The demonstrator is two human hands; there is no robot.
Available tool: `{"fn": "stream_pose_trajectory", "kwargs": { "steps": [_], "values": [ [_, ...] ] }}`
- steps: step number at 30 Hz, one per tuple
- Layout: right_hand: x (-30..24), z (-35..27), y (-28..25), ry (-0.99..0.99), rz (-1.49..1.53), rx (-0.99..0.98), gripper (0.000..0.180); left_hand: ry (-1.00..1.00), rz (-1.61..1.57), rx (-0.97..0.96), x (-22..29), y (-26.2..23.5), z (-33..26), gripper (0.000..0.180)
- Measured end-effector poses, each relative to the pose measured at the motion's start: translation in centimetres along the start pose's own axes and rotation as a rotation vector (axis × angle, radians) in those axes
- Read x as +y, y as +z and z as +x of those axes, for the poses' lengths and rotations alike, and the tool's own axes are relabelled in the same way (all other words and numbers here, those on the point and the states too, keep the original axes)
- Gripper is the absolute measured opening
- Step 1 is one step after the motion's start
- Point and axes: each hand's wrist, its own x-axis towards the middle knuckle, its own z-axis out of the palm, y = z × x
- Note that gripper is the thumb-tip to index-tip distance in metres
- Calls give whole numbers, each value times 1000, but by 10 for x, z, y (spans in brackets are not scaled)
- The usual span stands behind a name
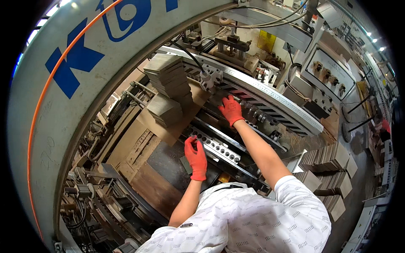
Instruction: The person, wearing red gloves, handles stacks of rectangular tiles at a processing machine, placing them into a feeder by hand and moving processed stacks to a side surface.
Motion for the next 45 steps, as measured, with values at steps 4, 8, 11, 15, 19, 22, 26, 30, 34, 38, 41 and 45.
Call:
{"fn": "stream_pose_trajectory", "kwargs": {
  "steps": [4,8,11,15,19,22,26,30,34,38,41,45],
  "values": [
    [11,-2,3,3,42,43,47,51,363,-286,-13,50,34,32],
    [22,-49,-20,-116,327,295,57,140,707,-414,-30,120,77,52],
    [-4,-124,-56,-161,452,354,38,173,945,-403,-58,140,103,54],
    [29,-245,-83,-28,483,221,30,239,1022,-331,-68,170,103,56],
    [53,-313,-96,95,450,173,26,192,963,-347,-68,175,95,55],
    [70,-337,-87,80,441,93,20,152,972,-354,-67,172,97,52],
    [76,-331,-89,74,474,0,14,210,960,-366,-75,182,94,49],
    [84,-330,-77,24,551,3,12,248,929,-379,-71,183,88,47],
    [79,-325,-83,35,529,-44,10,227,953,-380,-78,175,94,45],
    [76,-324,-87,7,517,-18,11,208,918,-430,-74,179,93,44],
    [66,-323,-90,65,532,-80,10,207,902,-402,-79,172,97,47],
    [65,-326,-82,38,530,-24,8,226,905,-421,-77,167,100,52]
  ]
}}
